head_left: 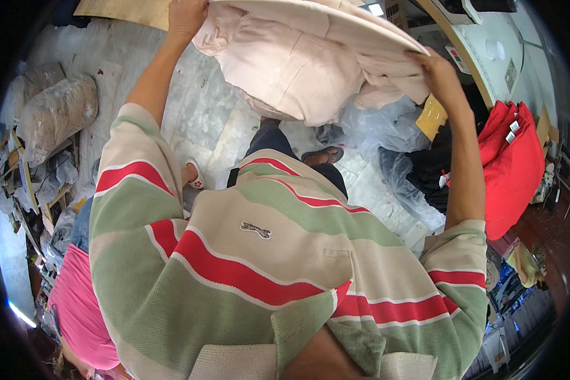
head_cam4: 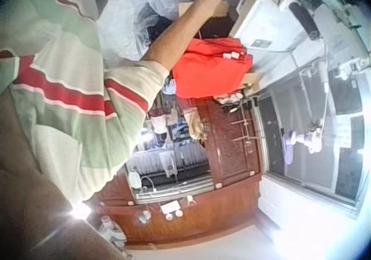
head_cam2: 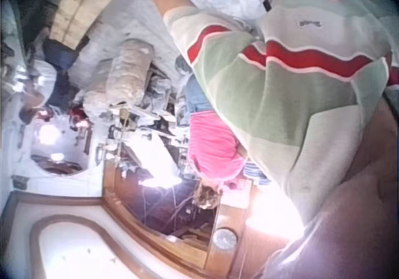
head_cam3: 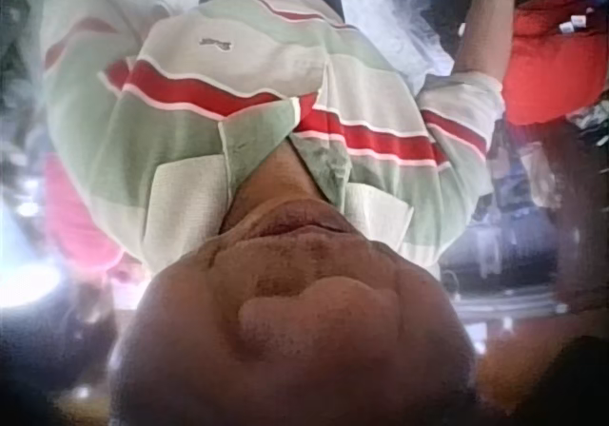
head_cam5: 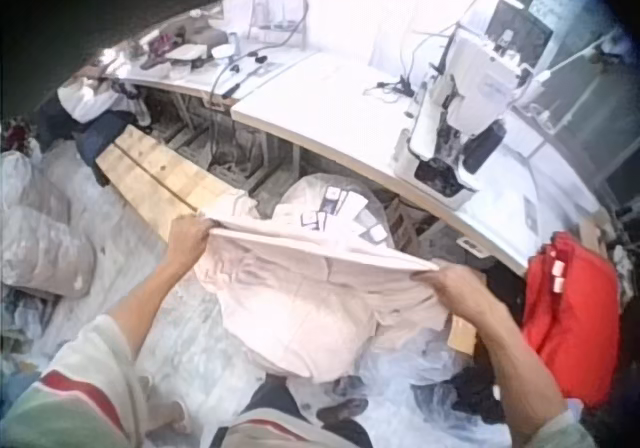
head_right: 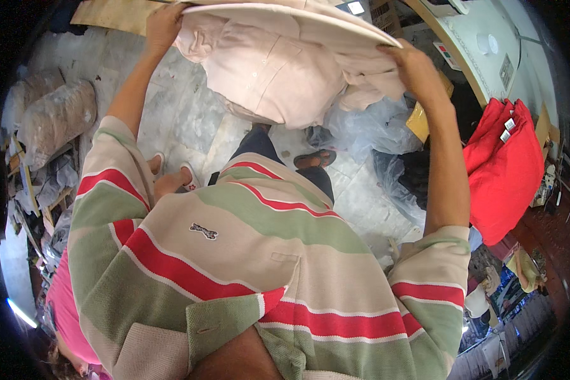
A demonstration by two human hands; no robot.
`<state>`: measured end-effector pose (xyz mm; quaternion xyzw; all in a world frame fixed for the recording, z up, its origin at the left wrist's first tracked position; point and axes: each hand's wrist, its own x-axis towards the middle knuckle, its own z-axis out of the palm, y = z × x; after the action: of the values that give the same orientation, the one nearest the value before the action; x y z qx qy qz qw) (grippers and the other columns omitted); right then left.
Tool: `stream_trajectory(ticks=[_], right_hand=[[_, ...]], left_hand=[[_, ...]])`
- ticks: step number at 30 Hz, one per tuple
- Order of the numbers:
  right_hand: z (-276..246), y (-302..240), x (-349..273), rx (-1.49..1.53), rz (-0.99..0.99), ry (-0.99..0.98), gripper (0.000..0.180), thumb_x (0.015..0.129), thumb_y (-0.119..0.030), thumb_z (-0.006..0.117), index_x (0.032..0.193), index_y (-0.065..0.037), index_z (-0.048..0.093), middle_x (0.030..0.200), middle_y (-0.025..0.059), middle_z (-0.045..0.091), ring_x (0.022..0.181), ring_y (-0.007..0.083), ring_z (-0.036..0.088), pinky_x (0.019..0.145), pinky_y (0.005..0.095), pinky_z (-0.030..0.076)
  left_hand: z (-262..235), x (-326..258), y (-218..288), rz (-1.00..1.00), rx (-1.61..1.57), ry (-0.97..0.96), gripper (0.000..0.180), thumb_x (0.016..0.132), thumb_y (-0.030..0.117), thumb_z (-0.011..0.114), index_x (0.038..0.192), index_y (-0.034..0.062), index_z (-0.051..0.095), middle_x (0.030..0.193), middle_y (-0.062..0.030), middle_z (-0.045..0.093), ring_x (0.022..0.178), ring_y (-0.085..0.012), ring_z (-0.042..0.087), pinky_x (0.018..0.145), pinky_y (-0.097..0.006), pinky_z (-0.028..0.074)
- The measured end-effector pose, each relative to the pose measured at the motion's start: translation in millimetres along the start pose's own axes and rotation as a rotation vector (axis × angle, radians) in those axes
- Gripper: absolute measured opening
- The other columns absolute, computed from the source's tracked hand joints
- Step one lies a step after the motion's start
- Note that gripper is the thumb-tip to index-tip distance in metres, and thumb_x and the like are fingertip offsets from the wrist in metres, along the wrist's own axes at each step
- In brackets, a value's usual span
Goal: The person picks up a light blue shirt, spreads it on a table, and then picks up and spreads a pair of tan trousers before picking up a white shirt and folding it onto a stack on a workbench.
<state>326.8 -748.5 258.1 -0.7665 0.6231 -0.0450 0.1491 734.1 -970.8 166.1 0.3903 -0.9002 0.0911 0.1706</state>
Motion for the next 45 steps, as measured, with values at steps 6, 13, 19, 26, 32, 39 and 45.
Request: stream_trajectory(ticks=[6, 13, 19, 26, 32, 39, 45], right_hand=[[-79.9, -30.2, -16.7, -0.070, 0.011, 0.190, 0.032, 0.071, 0.004, 0.043, 0.099, -0.008, 0.055, 0.094, 0.0133, 0.052, 0.080, 0.0305, 0.051, 0.068, 0.0334, 0.041], [-155.3, -85.8, -45.5, -0.111, 0.004, 0.349, 0.024, 0.070, 0.005, 0.047, 0.092, 0.000, 0.056, 0.093, 0.0161, 0.053, 0.080, 0.0294, 0.053, 0.069, 0.0290, 0.041], [-157.7, -94.0, -122.1, 0.012, 0.208, 0.198, 0.029, 0.066, 0.008, 0.048, 0.092, -0.001, 0.057, 0.092, 0.0168, 0.054, 0.080, 0.0268, 0.054, 0.069, 0.0279, 0.042], [-129.5, -114.8, -208.7, 0.168, 0.379, 0.361, 0.019, 0.066, 0.007, 0.049, 0.083, 0.002, 0.054, 0.084, 0.0149, 0.052, 0.073, 0.0296, 0.052, 0.063, 0.0314, 0.042], [-102.5, -142.6, -260.1, 0.290, 0.639, 0.426, 0.017, 0.063, 0.009, 0.049, 0.079, 0.005, 0.051, 0.084, 0.0147, 0.054, 0.075, 0.0283, 0.054, 0.065, 0.0292, 0.042], [-101.0, -118.3, -263.9, 0.216, 0.724, 0.474, 0.016, 0.061, 0.005, 0.046, 0.076, 0.006, 0.051, 0.080, 0.0160, 0.052, 0.071, 0.0269, 0.054, 0.063, 0.0272, 0.041], [-107.3, -74.5, -234.9, 0.189, 0.618, 0.490, 0.018, 0.062, 0.005, 0.048, 0.080, 0.006, 0.052, 0.083, 0.0165, 0.053, 0.076, 0.0310, 0.053, 0.067, 0.0301, 0.041]], left_hand=[[-78.6, 46.8, 19.6, -0.080, -0.001, 0.259, 0.015, 0.062, 0.005, 0.050, 0.076, 0.0078, 0.056, 0.067, -0.0109, 0.053, 0.067, -0.0282, 0.049, 0.060, -0.037, 0.037], [-105.8, 92.0, -14.4, -0.248, -0.231, 0.700, 0.018, 0.067, 0.010, 0.051, 0.084, 0.0060, 0.058, 0.075, -0.0106, 0.059, 0.070, -0.0262, 0.056, 0.062, -0.030, 0.043], [-186.7, 83.6, -7.6, -0.025, -0.324, 0.454, 0.028, 0.070, -0.001, 0.050, 0.097, 0.0035, 0.055, 0.092, -0.0134, 0.057, 0.086, -0.0241, 0.055, 0.074, -0.030, 0.042], [-228.3, 69.2, 62.7, 0.280, -0.420, 0.142, 0.031, 0.067, -0.011, 0.046, 0.096, -0.0002, 0.052, 0.098, -0.0137, 0.054, 0.091, -0.0264, 0.052, 0.080, -0.030, 0.038], [-233.0, 50.9, 113.0, 0.442, -0.524, -0.101, 0.033, 0.058, -0.008, 0.051, 0.089, 0.0042, 0.055, 0.093, -0.0126, 0.055, 0.086, -0.0270, 0.053, 0.075, -0.033, 0.040], [-235.1, 60.2, 135.7, 0.963, -0.354, -0.260, 0.031, 0.065, 0.005, 0.051, 0.093, 0.0150, 0.050, 0.081, -0.0041, 0.053, 0.068, -0.0206, 0.051, 0.063, -0.031, 0.041], [-240.3, 83.3, 127.5, 1.144, -0.213, -0.363, 0.037, 0.068, 0.009, 0.049, 0.103, 0.0199, 0.048, 0.078, -0.0026, 0.052, 0.069, -0.0201, 0.050, 0.067, -0.033, 0.040]])
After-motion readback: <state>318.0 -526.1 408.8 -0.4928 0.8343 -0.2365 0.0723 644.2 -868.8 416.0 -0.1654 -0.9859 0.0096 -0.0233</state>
